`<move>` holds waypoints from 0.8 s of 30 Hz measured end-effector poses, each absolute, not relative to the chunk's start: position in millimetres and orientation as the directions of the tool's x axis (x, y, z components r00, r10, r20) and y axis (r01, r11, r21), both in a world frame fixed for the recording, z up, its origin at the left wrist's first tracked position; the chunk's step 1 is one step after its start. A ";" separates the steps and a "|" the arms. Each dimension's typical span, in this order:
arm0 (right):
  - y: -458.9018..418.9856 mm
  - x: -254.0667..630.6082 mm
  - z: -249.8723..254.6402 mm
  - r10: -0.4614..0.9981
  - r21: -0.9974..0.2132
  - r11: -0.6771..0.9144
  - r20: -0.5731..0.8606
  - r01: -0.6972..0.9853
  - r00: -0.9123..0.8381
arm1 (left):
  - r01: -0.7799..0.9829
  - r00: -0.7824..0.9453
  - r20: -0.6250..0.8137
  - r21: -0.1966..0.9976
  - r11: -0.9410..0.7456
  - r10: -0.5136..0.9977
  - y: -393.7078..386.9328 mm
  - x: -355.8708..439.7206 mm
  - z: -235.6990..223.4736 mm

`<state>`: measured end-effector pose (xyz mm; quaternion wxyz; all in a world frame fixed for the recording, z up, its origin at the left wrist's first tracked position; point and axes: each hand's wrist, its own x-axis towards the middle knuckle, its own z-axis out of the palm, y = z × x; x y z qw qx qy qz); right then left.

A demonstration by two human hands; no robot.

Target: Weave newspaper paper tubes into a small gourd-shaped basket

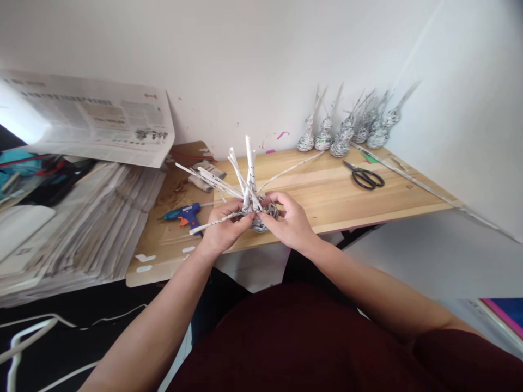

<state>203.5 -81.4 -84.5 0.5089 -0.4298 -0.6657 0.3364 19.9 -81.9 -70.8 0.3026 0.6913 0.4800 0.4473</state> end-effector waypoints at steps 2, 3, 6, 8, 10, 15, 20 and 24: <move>-79.2 204.9 -84.2 0.901 -0.863 0.433 0.413 0.259 -0.129 | 0.408 0.133 0.339 0.837 -0.363 0.931 -81.4 21.9 -71.2; -77.7 206.3 -83.7 0.894 -0.852 0.449 0.427 0.271 -0.138 | 0.413 0.133 0.338 0.835 -0.362 0.932 -80.9 22.5 -71.9; -71.7 211.8 -83.0 0.888 -0.843 0.459 0.423 0.281 -0.181 | 0.420 0.149 0.313 0.839 -0.346 0.938 -78.3 23.7 -76.1; -66.7 215.5 -84.8 0.893 -0.851 0.443 0.392 0.282 -0.221 | 0.421 0.165 0.299 0.840 -0.341 0.940 -75.8 24.6 -80.3; -61.5 218.4 -88.1 0.897 -0.859 0.426 0.361 0.284 -0.254 | 0.430 0.170 0.292 0.837 -0.338 0.941 -72.9 25.8 -84.6; -49.7 222.2 -92.2 0.909 -0.876 0.384 0.302 0.293 -0.287 | 0.442 0.179 0.285 0.832 -0.336 0.942 -66.1 28.4 -91.2; -42.4 221.9 -83.6 0.922 -0.883 0.343 0.253 0.319 -0.292 | 0.469 0.162 0.444 0.752 -0.464 0.881 -62.1 25.6 -95.4; -39.1 221.5 -75.9 0.926 -0.877 0.325 0.219 0.353 -0.308 | 0.505 0.181 0.454 0.719 -0.479 0.872 -56.8 15.8 -96.4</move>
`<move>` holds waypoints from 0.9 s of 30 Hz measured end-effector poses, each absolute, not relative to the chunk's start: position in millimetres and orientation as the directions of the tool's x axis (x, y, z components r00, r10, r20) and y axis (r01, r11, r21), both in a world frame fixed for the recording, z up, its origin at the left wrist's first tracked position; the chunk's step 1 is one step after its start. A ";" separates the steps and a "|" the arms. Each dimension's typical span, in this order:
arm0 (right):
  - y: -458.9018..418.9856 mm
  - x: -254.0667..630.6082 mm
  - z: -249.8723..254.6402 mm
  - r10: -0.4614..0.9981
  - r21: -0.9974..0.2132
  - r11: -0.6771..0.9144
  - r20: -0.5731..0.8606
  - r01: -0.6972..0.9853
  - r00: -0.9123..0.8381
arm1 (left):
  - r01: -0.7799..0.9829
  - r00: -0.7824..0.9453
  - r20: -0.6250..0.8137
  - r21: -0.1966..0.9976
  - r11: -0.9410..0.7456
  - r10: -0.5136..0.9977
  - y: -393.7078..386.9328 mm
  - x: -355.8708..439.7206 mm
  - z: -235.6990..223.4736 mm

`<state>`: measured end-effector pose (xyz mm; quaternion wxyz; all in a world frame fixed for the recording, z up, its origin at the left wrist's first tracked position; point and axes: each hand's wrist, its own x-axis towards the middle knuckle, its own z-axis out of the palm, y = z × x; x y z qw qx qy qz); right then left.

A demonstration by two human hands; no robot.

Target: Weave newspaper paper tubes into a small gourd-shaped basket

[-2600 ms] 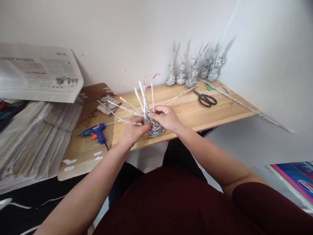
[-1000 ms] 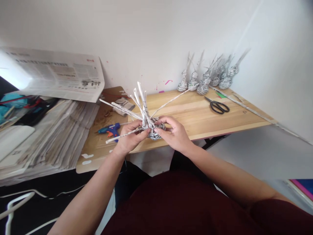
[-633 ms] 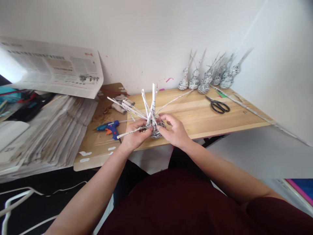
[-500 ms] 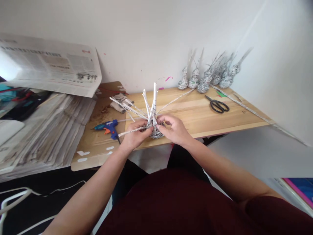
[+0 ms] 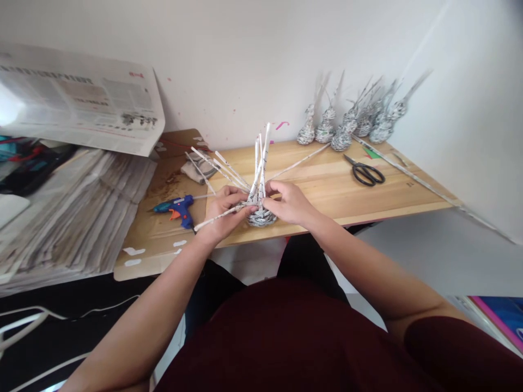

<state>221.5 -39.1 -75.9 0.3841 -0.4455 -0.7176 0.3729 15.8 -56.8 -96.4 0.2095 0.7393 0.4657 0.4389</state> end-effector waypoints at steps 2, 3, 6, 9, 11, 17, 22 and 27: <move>-37.4 221.9 -73.4 0.924 -0.881 0.315 0.200 0.352 -0.327 | 0.471 0.237 0.415 0.742 -0.478 0.878 -54.1 8.9 -95.4; -36.5 222.2 -72.6 0.922 -0.887 0.306 0.187 0.345 -0.338 | 0.444 0.272 0.391 0.759 -0.476 0.879 -53.3 5.3 -94.7; -33.8 222.2 -71.5 0.925 -0.908 0.262 0.140 0.328 -0.352 | 0.352 0.347 0.330 0.821 -0.449 0.878 -52.8 -4.4 -92.6; -32.1 221.2 -71.4 0.933 -0.915 0.229 0.109 0.333 -0.343 | 0.284 0.340 0.279 0.880 -0.381 0.898 -53.6 -10.4 -92.4; -31.8 220.6 -71.0 0.937 -0.913 0.221 0.100 0.344 -0.335 | 0.229 0.307 0.249 0.918 -0.325 0.919 -53.6 -11.7 -93.7; -33.2 220.7 -67.5 0.924 -0.905 0.243 0.105 0.350 -0.368 | 0.029 0.218 0.081 0.996 -0.089 0.973 -52.7 -3.2 -89.7; -34.5 220.2 -66.0 0.923 -0.896 0.251 0.107 0.366 -0.371 | 0.200 0.208 0.045 0.976 -0.087 0.977 -52.0 6.6 -76.3; -35.0 217.6 -63.2 0.923 -0.889 0.255 0.106 0.380 -0.371 | 0.357 0.162 0.059 0.927 -0.115 0.985 -49.9 11.2 -76.5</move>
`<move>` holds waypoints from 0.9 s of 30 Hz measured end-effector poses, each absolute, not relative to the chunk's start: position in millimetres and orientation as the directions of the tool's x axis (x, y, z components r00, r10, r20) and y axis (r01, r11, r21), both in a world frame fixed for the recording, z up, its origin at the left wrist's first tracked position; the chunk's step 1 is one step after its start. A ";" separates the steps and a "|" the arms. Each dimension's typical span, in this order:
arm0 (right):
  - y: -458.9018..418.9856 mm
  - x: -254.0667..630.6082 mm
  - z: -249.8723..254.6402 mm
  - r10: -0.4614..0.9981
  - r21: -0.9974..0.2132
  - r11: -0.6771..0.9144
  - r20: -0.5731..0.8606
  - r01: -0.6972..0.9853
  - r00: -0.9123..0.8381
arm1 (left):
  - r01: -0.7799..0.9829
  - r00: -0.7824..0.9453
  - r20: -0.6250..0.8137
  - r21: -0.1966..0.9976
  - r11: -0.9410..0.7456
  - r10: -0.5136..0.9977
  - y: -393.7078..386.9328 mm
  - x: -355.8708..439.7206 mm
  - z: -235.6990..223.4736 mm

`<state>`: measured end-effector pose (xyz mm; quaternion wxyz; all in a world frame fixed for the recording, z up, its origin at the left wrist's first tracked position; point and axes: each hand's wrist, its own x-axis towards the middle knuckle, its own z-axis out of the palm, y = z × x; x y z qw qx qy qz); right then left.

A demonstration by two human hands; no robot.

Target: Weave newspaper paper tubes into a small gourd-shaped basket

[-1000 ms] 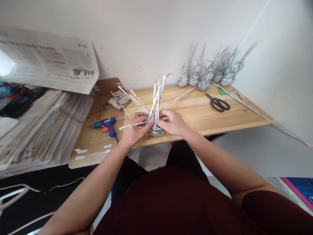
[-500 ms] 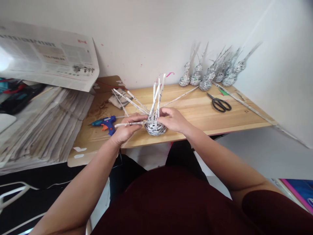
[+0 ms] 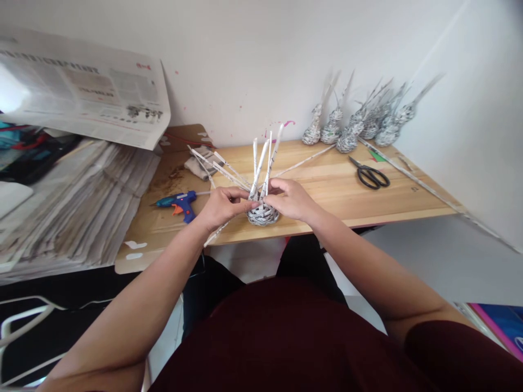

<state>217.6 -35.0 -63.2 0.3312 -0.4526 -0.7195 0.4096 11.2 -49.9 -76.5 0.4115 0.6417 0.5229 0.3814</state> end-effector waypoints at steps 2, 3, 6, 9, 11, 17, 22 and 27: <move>-35.5 216.6 -61.1 0.926 -0.881 0.257 0.107 0.398 -0.361 | 0.403 0.143 0.070 0.907 -0.123 0.987 -49.5 12.6 -79.1; -35.8 216.1 -60.1 0.928 -0.875 0.258 0.106 0.410 -0.358 | 0.409 0.132 0.064 0.906 -0.113 0.989 -49.6 13.6 -80.2; -36.5 215.4 -58.6 0.927 -0.860 0.265 0.103 0.435 -0.360 | 0.367 0.101 0.009 0.929 -0.045 0.995 -50.2 16.8 -81.4; -36.7 214.5 -60.2 0.926 -0.855 0.273 0.109 0.442 -0.361 | 0.319 0.081 -0.035 0.948 0.008 0.996 -50.2 19.0 -81.1; -36.4 213.3 -62.8 0.925 -0.849 0.286 0.124 0.445 -0.359 | 0.331 0.076 -0.041 0.944 0.014 0.996 -49.2 19.0 -81.3; -36.4 213.4 -73.8 0.910 -0.864 0.343 0.208 0.369 -0.359 | 0.383 0.065 -0.037 0.924 0.010 0.997 -48.1 17.0 -81.8; -61.3 227.6 -71.6 0.906 -0.814 0.424 0.383 0.397 -0.183 | 0.239 0.034 -0.055 0.970 0.045 0.998 -49.5 16.8 -80.5; -103.7 232.3 -66.8 0.816 -0.814 0.445 0.196 0.374 -0.545 | 0.154 0.003 0.014 0.988 -0.015 1.000 -43.0 17.7 -75.7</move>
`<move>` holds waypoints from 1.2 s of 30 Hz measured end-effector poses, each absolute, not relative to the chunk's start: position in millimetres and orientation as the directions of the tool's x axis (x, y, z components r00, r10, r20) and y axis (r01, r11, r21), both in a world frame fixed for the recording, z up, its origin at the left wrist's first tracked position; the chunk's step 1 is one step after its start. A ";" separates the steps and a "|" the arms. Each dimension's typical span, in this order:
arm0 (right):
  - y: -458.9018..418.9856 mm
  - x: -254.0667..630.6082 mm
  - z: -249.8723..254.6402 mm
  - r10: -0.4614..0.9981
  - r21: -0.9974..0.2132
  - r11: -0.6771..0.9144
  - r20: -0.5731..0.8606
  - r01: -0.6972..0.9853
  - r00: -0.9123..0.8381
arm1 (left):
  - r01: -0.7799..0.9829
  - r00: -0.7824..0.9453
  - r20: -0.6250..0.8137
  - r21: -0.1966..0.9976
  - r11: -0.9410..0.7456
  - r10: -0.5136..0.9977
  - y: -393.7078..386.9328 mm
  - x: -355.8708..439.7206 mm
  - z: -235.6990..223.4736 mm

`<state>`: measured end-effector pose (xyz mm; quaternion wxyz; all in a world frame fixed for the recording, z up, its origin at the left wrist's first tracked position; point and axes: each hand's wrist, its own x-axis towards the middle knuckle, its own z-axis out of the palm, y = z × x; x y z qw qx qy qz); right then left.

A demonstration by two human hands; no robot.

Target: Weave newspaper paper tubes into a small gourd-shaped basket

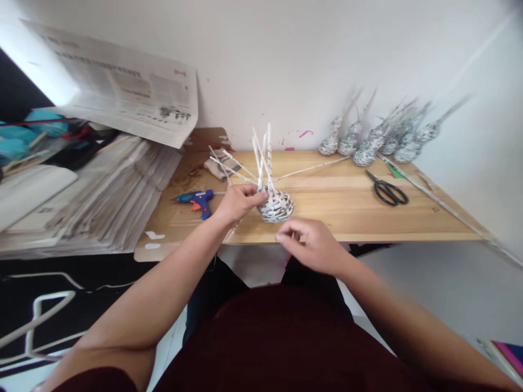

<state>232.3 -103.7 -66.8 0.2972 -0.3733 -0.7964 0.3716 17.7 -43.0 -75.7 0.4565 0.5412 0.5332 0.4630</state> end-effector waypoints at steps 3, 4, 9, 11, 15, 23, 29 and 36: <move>-113.7 224.7 -74.8 0.655 -0.799 0.497 0.088 0.340 -0.751 | 0.048 -0.020 0.088 0.995 -0.087 0.996 -38.0 16.6 -59.6; -113.2 220.7 -78.2 0.635 -0.797 0.497 0.065 0.343 -0.770 | 0.022 -0.041 0.131 0.991 -0.130 0.991 -37.5 14.1 -50.5; -92.2 189.0 -87.7 0.686 -0.835 0.407 0.011 0.371 -0.728 | 0.162 -0.258 0.405 0.913 -0.374 0.877 -53.1 -20.4 17.4; -79.4 166.5 -87.0 0.723 -0.845 0.374 0.008 0.381 -0.691 | 0.261 -0.333 0.522 0.851 -0.455 0.786 -68.5 -38.4 46.3; -55.1 101.9 -82.0 0.794 -0.780 0.384 0.004 0.495 -0.608 | 0.443 -0.381 0.732 0.681 -0.583 0.565 -106.4 -60.2 85.1; -28.7 14.4 -73.1 0.815 -0.573 0.447 -0.056 0.687 -0.576 | 0.642 -0.397 0.722 0.660 -0.391 0.567 -142.3 -77.1 70.4; -29.7 55.9 -58.1 0.644 -0.863 -0.199 -0.472 0.464 -0.602 | 0.545 -0.425 0.643 0.744 -0.387 0.638 -141.3 -97.1 47.3; -79.8 182.4 -73.0 0.714 -0.883 -0.465 -0.417 0.065 -0.562 | 0.429 -0.391 0.501 0.841 -0.329 0.772 -130.5 -94.8 15.0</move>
